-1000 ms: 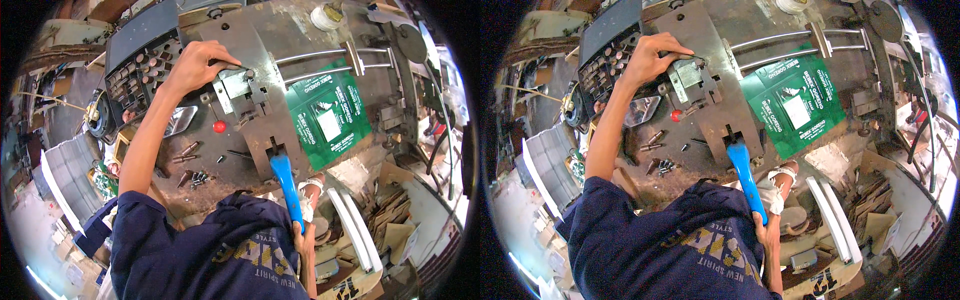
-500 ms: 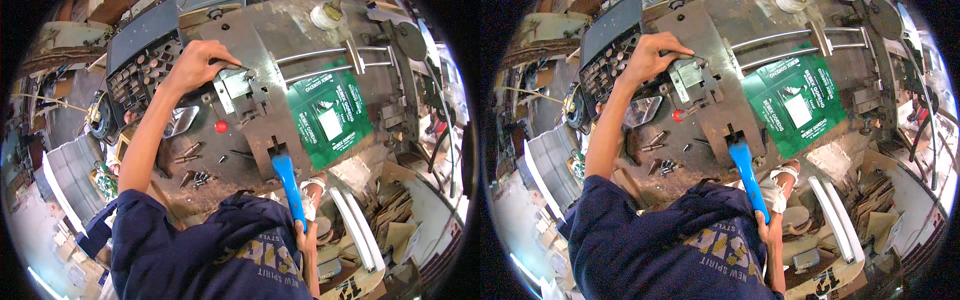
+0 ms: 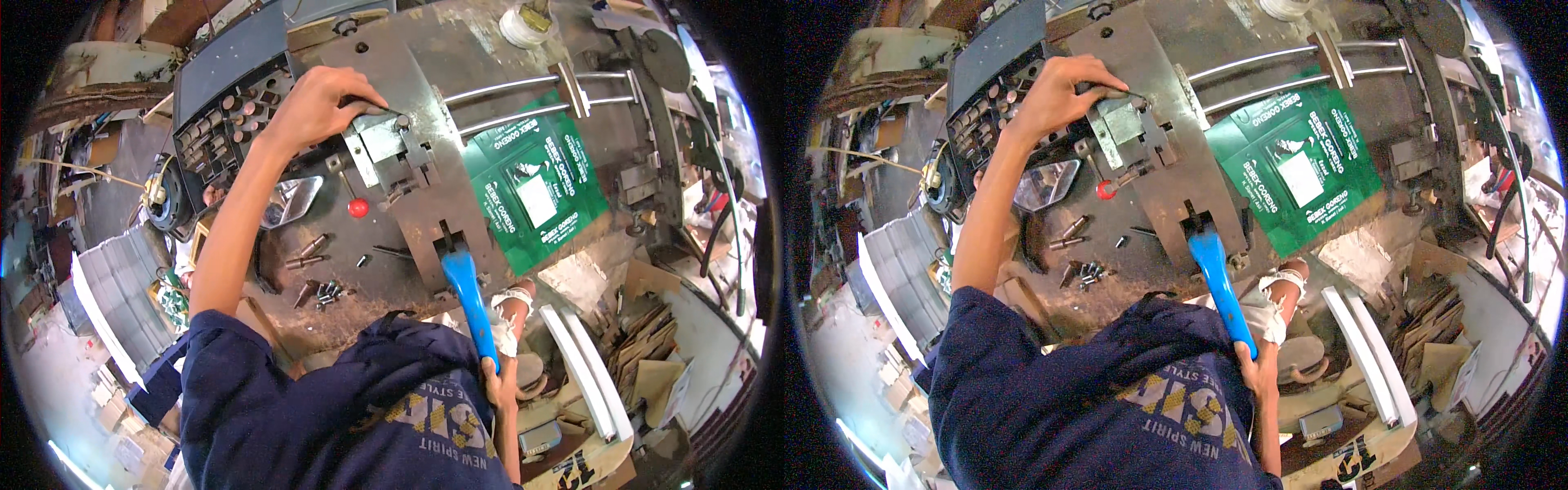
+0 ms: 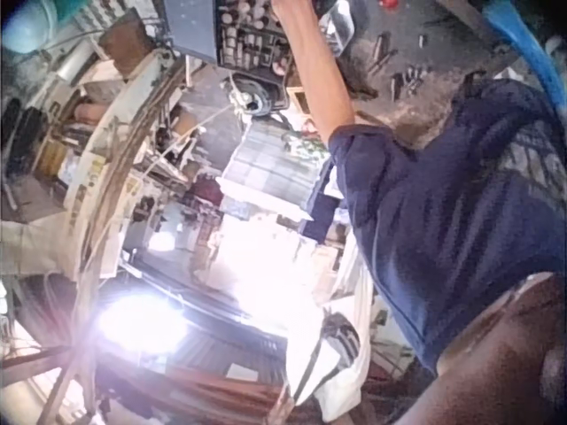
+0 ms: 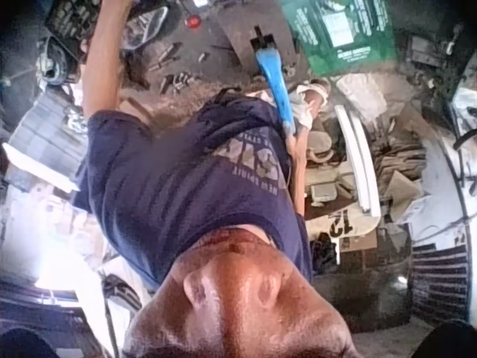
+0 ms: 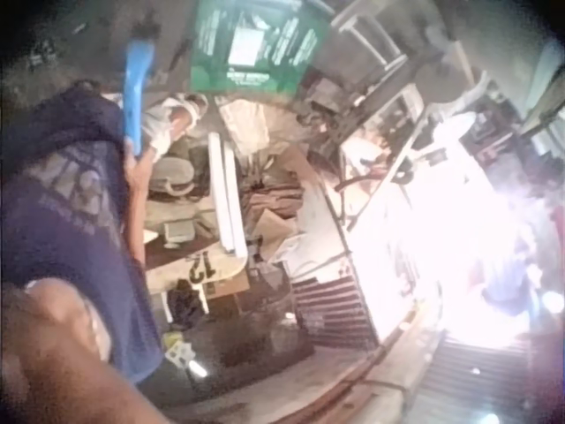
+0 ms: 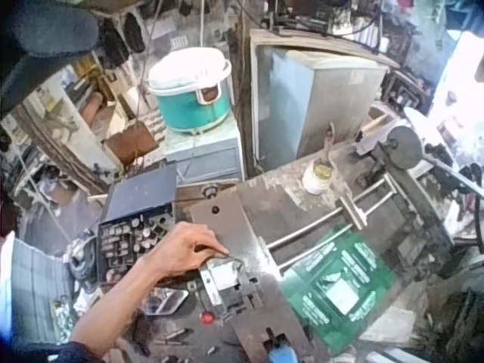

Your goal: The person shapes metal strips using a manual bender and a cutting shear, then inserts and hammers the bent strips into slots on a die cutting board using a mallet.

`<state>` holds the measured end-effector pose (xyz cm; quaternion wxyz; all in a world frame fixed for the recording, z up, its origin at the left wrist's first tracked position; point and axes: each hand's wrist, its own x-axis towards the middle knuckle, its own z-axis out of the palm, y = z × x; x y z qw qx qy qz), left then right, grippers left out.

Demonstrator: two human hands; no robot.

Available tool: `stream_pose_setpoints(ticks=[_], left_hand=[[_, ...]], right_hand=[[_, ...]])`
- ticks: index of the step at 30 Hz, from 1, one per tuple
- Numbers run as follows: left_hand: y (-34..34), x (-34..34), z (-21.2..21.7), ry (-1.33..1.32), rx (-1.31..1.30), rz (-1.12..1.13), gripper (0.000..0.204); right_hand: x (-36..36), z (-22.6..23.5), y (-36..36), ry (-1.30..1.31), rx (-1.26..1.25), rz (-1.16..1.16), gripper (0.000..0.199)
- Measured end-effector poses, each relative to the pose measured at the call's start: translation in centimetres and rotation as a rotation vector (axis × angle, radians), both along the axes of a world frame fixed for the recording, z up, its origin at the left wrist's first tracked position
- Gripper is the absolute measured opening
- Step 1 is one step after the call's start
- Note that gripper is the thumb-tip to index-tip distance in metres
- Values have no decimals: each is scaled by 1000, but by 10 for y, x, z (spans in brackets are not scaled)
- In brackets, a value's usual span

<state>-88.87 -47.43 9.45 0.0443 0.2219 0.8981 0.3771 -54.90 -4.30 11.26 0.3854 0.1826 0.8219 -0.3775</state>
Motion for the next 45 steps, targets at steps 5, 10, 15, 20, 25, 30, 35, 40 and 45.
stream_pose_setpoints(ticks=[5, 10, 15, 20, 25, 30, 35, 40, 45], left_hand=[[6, -8, 5, 79, -6, -77, 23], [0, -14, 5, 34, -18, -134, 24], [2, -9, 6, 62, -10, -108, 20], [25, 33, 46, -14, -52, 563, 25], [30, 23, 11, -563, 228, 1033, 39], [45, -14, 10, -415, 70, 776, 35], [74, -56, 9, -58, -321, 214, 22], [100, -65, 9, 54, -295, -93, 16], [115, -63, 23, 34, -302, -165, 19]], right_hand=[[28, -11, 4, 128, 92, -57, 60], [-20, 33, -12, -353, 63, 28, 67], [32, -20, -1, 221, 170, -49, 60], [21, -5, 2, -51, 93, -51, 64], [14, 3, -10, 32, 91, -77, 62], [-16, 49, -26, -229, 258, -27, 66], [-37, 71, -39, -192, 243, -61, 67], [-3, 27, -22, 67, 163, -70, 61], [10, 6, -13, 103, 163, -117, 60]])
